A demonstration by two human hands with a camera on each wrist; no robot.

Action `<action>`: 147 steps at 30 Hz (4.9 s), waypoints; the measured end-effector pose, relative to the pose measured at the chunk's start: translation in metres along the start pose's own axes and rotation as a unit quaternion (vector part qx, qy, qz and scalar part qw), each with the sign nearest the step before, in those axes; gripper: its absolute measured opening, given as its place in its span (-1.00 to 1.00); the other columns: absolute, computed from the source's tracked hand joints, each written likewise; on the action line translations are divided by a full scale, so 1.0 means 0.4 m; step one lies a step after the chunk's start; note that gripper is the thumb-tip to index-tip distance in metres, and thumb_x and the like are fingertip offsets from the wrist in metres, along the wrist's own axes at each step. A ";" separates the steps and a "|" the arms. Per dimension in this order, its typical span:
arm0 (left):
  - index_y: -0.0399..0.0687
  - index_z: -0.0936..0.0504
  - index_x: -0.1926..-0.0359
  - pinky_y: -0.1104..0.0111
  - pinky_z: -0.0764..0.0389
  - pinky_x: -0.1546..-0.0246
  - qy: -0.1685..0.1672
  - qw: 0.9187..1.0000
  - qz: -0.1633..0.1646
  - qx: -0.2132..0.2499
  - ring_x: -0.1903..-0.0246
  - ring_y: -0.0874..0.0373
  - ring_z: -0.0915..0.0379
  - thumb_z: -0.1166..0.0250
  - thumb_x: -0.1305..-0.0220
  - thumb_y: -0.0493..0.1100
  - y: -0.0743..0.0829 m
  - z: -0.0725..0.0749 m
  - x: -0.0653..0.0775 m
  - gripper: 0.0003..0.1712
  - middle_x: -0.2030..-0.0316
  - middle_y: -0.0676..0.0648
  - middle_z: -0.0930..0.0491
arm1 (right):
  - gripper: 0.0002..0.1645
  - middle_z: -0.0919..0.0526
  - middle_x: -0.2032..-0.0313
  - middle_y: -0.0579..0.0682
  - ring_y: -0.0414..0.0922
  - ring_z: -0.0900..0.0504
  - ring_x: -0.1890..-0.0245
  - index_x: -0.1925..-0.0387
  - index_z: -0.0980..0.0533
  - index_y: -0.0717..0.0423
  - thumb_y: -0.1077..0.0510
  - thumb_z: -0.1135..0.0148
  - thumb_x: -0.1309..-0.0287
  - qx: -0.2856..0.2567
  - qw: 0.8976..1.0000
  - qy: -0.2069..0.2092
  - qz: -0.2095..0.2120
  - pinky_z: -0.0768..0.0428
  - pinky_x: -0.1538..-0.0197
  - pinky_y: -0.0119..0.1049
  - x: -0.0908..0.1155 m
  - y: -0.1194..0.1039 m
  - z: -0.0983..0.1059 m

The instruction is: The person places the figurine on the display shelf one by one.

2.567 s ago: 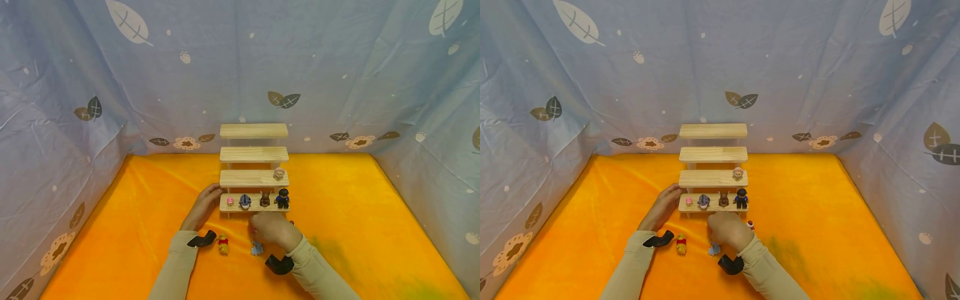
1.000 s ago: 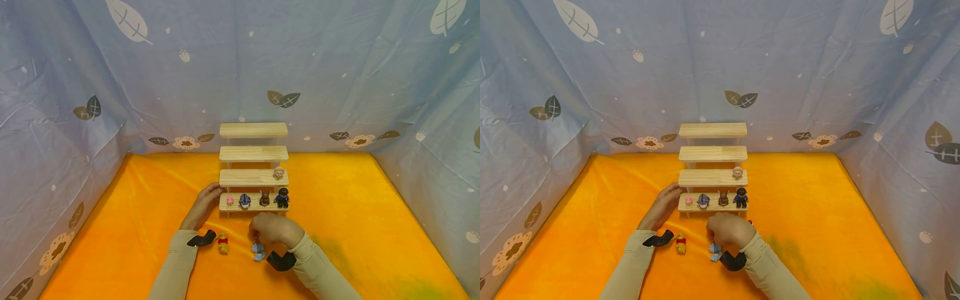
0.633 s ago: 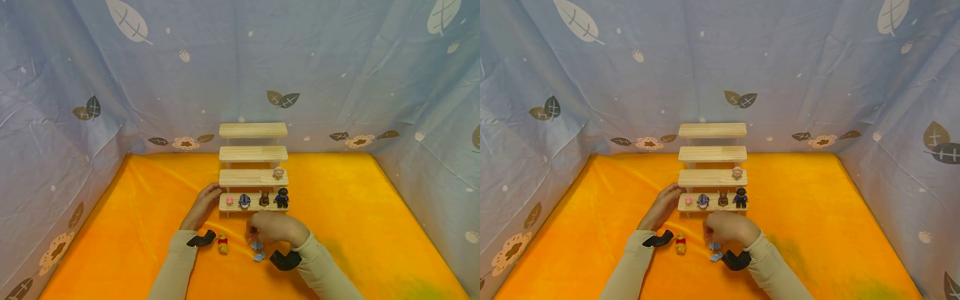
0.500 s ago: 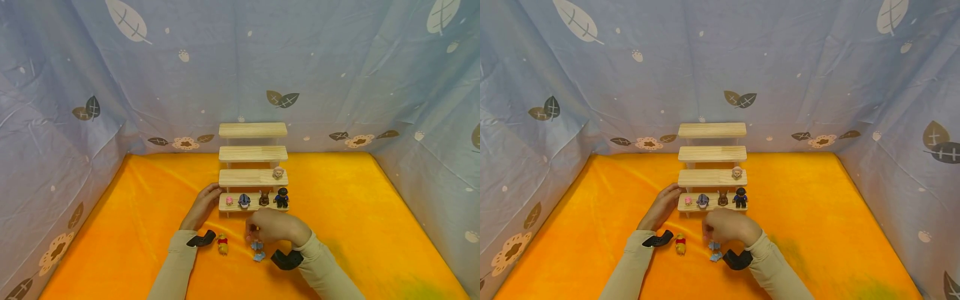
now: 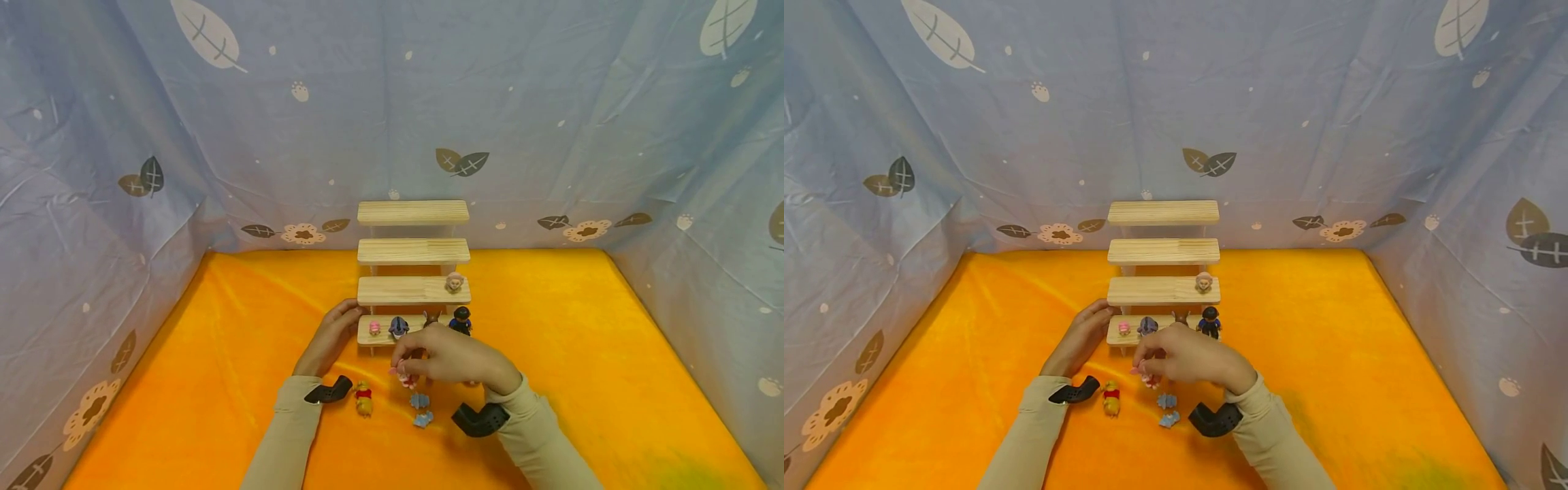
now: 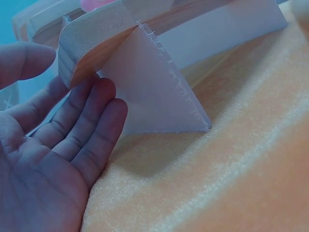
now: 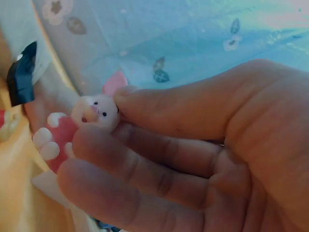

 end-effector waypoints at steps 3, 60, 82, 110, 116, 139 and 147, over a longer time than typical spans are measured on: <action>-0.24 -0.42 -0.23 0.35 -0.50 -0.19 -0.001 1.000 0.000 -0.002 -0.06 0.15 -0.49 -0.09 -0.55 -0.06 0.000 0.001 -0.001 -0.59 -0.02 0.01 -0.54 | -0.85 -0.74 0.32 -0.09 -0.30 -0.70 0.40 0.11 -0.64 -0.03 0.13 -0.16 -0.45 -0.035 0.999 0.002 0.008 -0.71 0.38 -0.29 0.009 -0.005 0.011; -0.23 -0.42 -0.24 0.35 -0.50 -0.19 -0.013 1.000 -0.008 0.003 -0.08 0.13 -0.48 -0.09 -0.56 -0.06 -0.001 0.001 -0.001 -0.59 -0.06 0.00 -0.52 | -0.81 -0.71 0.23 -0.12 -0.25 -0.49 0.53 0.05 -0.68 -0.03 0.18 -0.26 -0.37 0.068 0.949 0.307 0.015 -0.53 0.39 -0.34 0.051 -0.017 0.182; -0.22 -0.42 -0.23 0.34 -0.51 -0.19 -0.010 1.000 -0.004 0.009 -0.07 0.14 -0.49 -0.06 -0.57 -0.09 0.003 -0.002 -0.003 -0.63 -0.03 0.01 -0.53 | -0.83 -0.75 0.15 -0.03 -0.13 -0.58 0.22 0.11 -0.71 0.04 0.23 -0.33 -0.29 0.111 0.912 0.395 0.009 -0.59 0.13 -0.13 0.036 0.003 0.201; -0.27 -0.40 -0.25 0.37 -0.51 -0.18 0.003 1.000 0.004 0.012 -0.09 0.13 -0.46 -0.06 -0.56 -0.13 0.003 0.001 -0.001 -0.60 -0.06 -0.01 -0.51 | -0.84 -0.78 0.23 0.08 0.02 -0.58 0.18 0.14 -0.71 0.16 0.25 -0.36 -0.25 0.169 0.869 0.464 0.017 -0.23 -0.52 0.09 0.003 0.050 0.202; -0.29 -0.38 -0.29 0.33 -0.49 -0.20 0.000 1.000 0.007 0.006 -0.10 0.11 -0.45 -0.05 -0.57 -0.13 0.003 -0.002 -0.001 -0.57 -0.08 -0.03 -0.49 | -0.84 -0.80 0.21 0.06 0.03 -0.58 0.14 0.14 -0.73 0.12 0.22 -0.37 -0.26 0.210 0.862 0.461 -0.005 -0.45 -0.22 0.03 -0.004 0.059 0.198; -0.28 -0.37 -0.31 0.33 -0.48 -0.23 -0.010 1.000 -0.002 0.004 -0.11 0.13 -0.47 -0.06 -0.56 -0.10 -0.001 -0.001 -0.003 -0.54 -0.08 -0.01 -0.51 | -0.83 -0.79 0.33 0.04 0.00 -0.53 0.23 0.17 -0.77 0.11 0.24 -0.43 -0.18 0.242 0.855 0.458 -0.022 -0.32 0.10 -0.10 -0.013 0.077 0.191; -0.28 -0.36 -0.32 0.31 -0.46 -0.25 -0.009 1.000 0.000 0.001 -0.12 0.13 -0.46 -0.06 -0.56 -0.10 -0.001 -0.002 -0.004 -0.53 -0.09 -0.02 -0.50 | -0.83 -0.80 0.33 0.03 -0.01 -0.53 0.23 0.17 -0.77 0.11 0.23 -0.43 -0.18 0.251 0.853 0.456 -0.028 -0.32 0.11 -0.10 -0.014 0.077 0.190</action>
Point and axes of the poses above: each hand's wrist, its own x-axis away from the middle knuckle, its own z-axis out of the back of the hand, y = z × x, the point moved 4 cm from there along -x, towards the middle knuckle
